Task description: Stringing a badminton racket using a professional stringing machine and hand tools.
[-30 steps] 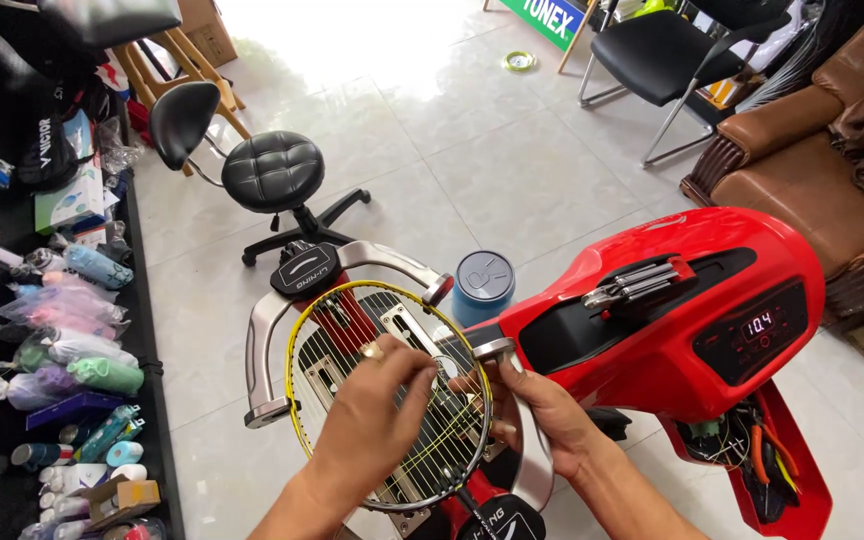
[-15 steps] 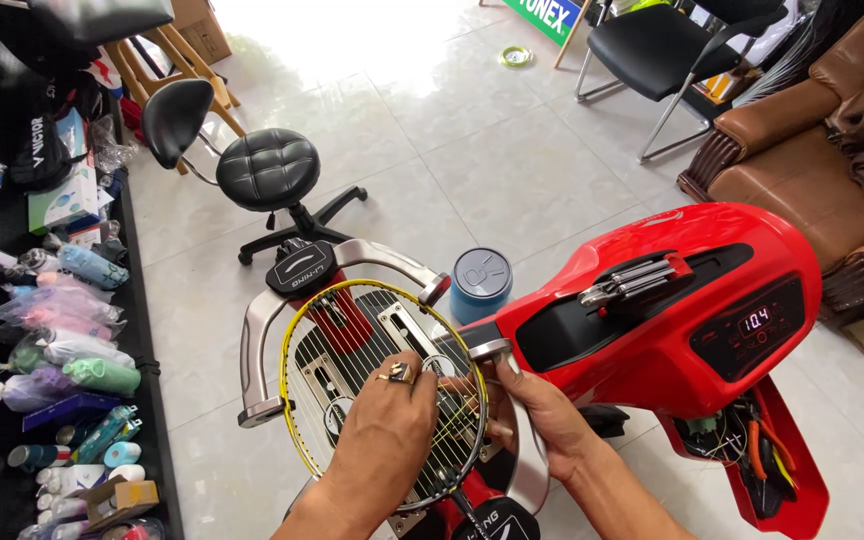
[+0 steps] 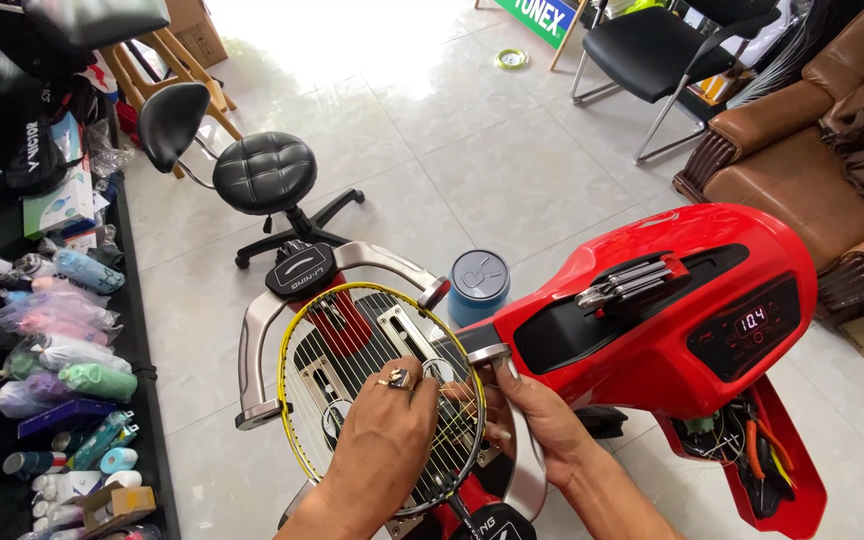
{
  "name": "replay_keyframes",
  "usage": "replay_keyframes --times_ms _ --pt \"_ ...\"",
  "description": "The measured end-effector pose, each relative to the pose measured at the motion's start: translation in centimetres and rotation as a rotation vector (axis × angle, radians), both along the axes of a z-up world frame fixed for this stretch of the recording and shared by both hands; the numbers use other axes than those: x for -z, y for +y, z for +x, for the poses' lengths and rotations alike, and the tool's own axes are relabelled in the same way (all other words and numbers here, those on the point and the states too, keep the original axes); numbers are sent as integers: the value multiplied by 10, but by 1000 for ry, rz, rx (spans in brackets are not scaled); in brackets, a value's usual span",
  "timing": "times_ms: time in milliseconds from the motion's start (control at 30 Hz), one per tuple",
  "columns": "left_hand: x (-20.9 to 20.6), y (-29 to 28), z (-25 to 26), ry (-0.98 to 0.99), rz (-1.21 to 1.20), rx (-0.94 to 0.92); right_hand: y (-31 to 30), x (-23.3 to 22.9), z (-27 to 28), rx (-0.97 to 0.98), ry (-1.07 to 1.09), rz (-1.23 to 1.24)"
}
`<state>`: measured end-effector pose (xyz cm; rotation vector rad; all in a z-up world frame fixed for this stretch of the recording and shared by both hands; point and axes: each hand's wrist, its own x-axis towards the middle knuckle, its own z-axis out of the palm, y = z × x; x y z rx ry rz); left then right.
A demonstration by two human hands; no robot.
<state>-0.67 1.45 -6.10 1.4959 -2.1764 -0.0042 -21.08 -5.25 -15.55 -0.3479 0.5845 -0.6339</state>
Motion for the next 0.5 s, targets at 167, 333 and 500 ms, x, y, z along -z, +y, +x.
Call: replay_keyframes --times_ms 167,333,500 --pt "-1 4 1 -31 -17 66 2 -17 5 61 77 71" --pt "-3 4 0 0 -69 97 4 -6 2 80 -13 101" --pt "2 4 -1 10 -41 80 4 -5 1 31 -176 139"
